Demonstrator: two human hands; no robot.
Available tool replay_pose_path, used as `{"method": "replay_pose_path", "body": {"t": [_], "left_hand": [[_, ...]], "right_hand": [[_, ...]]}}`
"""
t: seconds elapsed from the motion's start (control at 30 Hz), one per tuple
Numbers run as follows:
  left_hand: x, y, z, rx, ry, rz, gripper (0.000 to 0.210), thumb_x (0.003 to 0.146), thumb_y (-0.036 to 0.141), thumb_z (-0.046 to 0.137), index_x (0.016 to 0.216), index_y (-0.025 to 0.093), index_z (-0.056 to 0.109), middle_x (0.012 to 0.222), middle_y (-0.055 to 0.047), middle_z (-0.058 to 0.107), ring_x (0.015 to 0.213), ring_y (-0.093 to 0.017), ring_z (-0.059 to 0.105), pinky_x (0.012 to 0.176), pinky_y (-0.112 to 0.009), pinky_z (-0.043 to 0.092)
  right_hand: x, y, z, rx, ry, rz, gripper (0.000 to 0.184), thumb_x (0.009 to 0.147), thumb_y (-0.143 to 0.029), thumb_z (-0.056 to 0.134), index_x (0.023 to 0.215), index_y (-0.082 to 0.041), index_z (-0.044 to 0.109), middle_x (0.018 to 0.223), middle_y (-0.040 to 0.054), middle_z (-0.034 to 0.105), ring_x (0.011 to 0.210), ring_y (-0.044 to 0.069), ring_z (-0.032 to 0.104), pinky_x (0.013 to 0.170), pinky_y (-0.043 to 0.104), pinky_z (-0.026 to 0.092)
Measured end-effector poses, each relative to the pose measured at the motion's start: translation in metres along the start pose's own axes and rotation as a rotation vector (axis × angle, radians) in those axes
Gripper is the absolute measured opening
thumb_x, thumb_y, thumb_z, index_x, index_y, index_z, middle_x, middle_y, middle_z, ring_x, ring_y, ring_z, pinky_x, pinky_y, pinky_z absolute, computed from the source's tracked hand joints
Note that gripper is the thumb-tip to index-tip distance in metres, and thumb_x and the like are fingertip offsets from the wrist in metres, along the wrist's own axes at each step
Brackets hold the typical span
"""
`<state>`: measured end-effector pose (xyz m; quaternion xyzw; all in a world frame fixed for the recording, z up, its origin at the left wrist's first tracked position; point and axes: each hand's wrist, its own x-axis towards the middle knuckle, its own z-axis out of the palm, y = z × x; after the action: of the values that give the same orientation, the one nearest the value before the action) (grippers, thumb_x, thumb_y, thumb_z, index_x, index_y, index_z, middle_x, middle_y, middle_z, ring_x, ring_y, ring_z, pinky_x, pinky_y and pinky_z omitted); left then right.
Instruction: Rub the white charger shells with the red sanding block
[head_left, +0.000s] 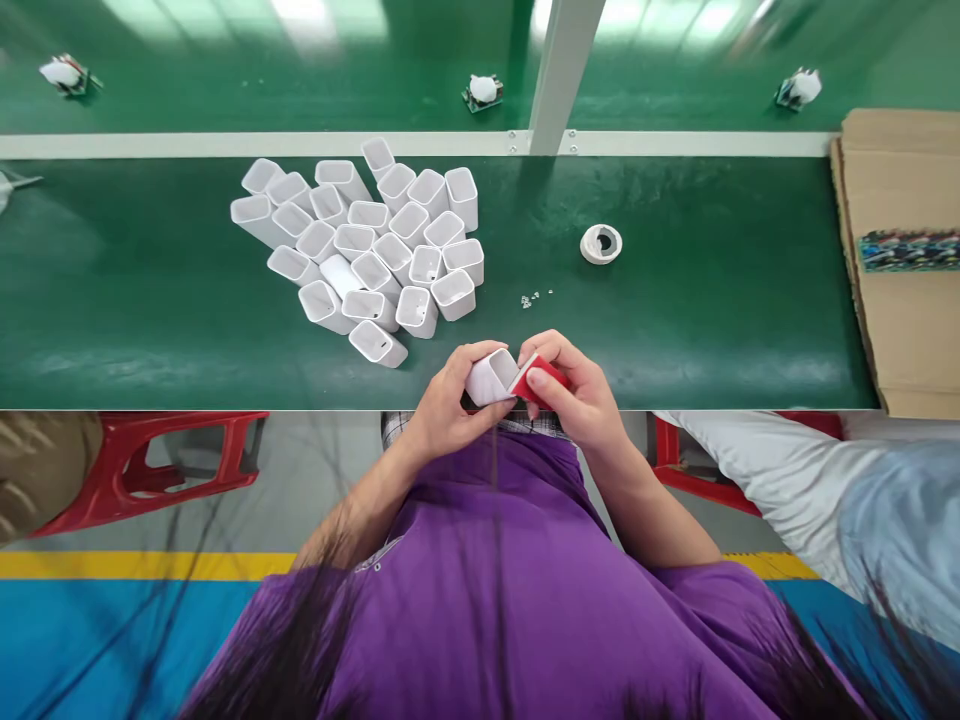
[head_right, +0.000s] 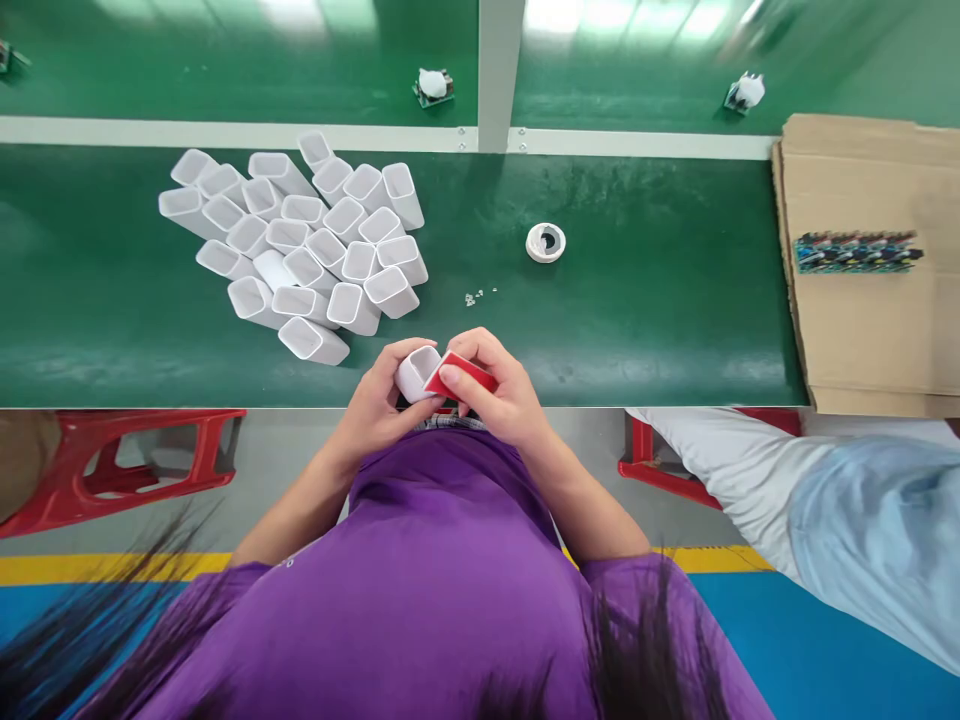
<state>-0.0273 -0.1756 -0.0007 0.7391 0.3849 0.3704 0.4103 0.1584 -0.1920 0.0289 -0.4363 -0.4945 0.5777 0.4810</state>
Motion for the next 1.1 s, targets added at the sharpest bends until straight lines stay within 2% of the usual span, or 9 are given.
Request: {"method": "replay_pose_path", "body": {"t": [0.13, 0.27, 0.43, 0.63, 0.73, 0.83, 0.9, 1.0, 1.1], "left_hand": [[-0.003, -0.008, 0.0, -0.136, -0.019, -0.061, 0.052, 0.085, 0.038, 0.072, 0.13, 0.023, 0.051, 0.12, -0.009, 0.065, 0.101, -0.02, 0.066, 0.087, -0.032, 0.053], [0.0, -0.005, -0.001, -0.15, -0.063, -0.048, 0.053, 0.086, 0.035, 0.069, 0.134, 0.021, 0.052, 0.121, -0.011, 0.067, 0.105, -0.022, 0.066, 0.09, -0.034, 0.053], [0.004, 0.001, -0.004, 0.001, -0.089, 0.067, 0.038, 0.084, 0.02, 0.063, 0.121, 0.021, 0.059, 0.115, -0.008, 0.07, 0.106, -0.022, 0.065, 0.089, -0.035, 0.054], [0.004, -0.003, 0.0, 0.112, -0.049, 0.174, 0.043, 0.08, 0.009, 0.059, 0.121, 0.02, 0.056, 0.117, -0.008, 0.069, 0.107, -0.022, 0.066, 0.088, -0.035, 0.056], [0.003, -0.001, 0.003, 0.185, 0.012, 0.156, 0.042, 0.083, 0.014, 0.062, 0.124, 0.02, 0.056, 0.114, -0.008, 0.07, 0.104, -0.022, 0.067, 0.087, -0.034, 0.055], [0.002, 0.002, 0.007, 0.263, 0.094, 0.175, 0.04, 0.086, 0.017, 0.062, 0.125, 0.022, 0.058, 0.113, -0.007, 0.07, 0.103, -0.022, 0.066, 0.09, -0.035, 0.054], [0.001, 0.002, 0.011, 0.319, 0.177, 0.141, 0.041, 0.085, 0.017, 0.063, 0.125, 0.023, 0.06, 0.112, -0.006, 0.07, 0.103, -0.022, 0.065, 0.09, -0.035, 0.054], [0.0, 0.001, 0.016, 0.387, 0.26, 0.065, 0.038, 0.083, 0.022, 0.066, 0.121, 0.025, 0.065, 0.104, -0.005, 0.067, 0.096, -0.021, 0.064, 0.084, -0.034, 0.054], [-0.001, -0.002, 0.018, 0.412, 0.268, 0.085, 0.033, 0.086, 0.024, 0.063, 0.118, 0.023, 0.066, 0.1, -0.006, 0.065, 0.092, -0.021, 0.062, 0.081, -0.033, 0.054]], "right_hand": [[-0.001, -0.002, -0.001, -0.223, -0.048, -0.148, 0.024, 0.086, -0.043, 0.071, 0.079, -0.021, 0.065, 0.091, 0.0043, 0.058, 0.082, 0.018, 0.058, 0.07, 0.032, 0.052], [0.002, 0.002, 0.003, -0.276, -0.057, -0.231, 0.013, 0.085, -0.034, 0.074, 0.087, -0.024, 0.066, 0.085, 0.0011, 0.058, 0.082, 0.017, 0.058, 0.078, 0.034, 0.051], [0.003, 0.009, 0.012, -0.315, -0.03, -0.129, 0.018, 0.084, -0.038, 0.074, 0.087, -0.026, 0.061, 0.082, -0.0005, 0.056, 0.075, 0.017, 0.056, 0.071, 0.032, 0.049], [0.008, 0.01, 0.024, -0.29, 0.122, -0.033, 0.033, 0.077, -0.043, 0.079, 0.086, -0.025, 0.053, 0.07, -0.0058, 0.045, 0.059, 0.011, 0.045, 0.059, 0.027, 0.044], [0.016, 0.012, 0.026, -0.138, 0.274, 0.015, 0.035, 0.078, -0.043, 0.078, 0.084, -0.025, 0.049, 0.073, -0.0059, 0.048, 0.056, 0.008, 0.046, 0.052, 0.023, 0.043], [0.023, 0.012, 0.02, 0.107, 0.365, 0.087, 0.036, 0.081, -0.047, 0.074, 0.086, -0.025, 0.046, 0.07, -0.0086, 0.047, 0.042, 0.004, 0.037, 0.036, 0.02, 0.033], [0.023, 0.01, 0.013, 0.196, 0.292, 0.148, 0.038, 0.081, -0.051, 0.073, 0.088, -0.025, 0.047, 0.065, -0.0107, 0.045, 0.036, 0.003, 0.031, 0.03, 0.018, 0.027], [0.015, 0.004, 0.005, 0.126, 0.076, 0.186, 0.04, 0.075, -0.049, 0.08, 0.088, -0.024, 0.051, 0.066, -0.0106, 0.047, 0.035, 0.002, 0.037, 0.029, 0.018, 0.03], [0.006, 0.0, 0.007, -0.011, 0.052, 0.159, 0.041, 0.069, -0.043, 0.086, 0.088, -0.024, 0.055, 0.071, -0.0093, 0.048, 0.037, 0.003, 0.046, 0.031, 0.019, 0.034]]}}
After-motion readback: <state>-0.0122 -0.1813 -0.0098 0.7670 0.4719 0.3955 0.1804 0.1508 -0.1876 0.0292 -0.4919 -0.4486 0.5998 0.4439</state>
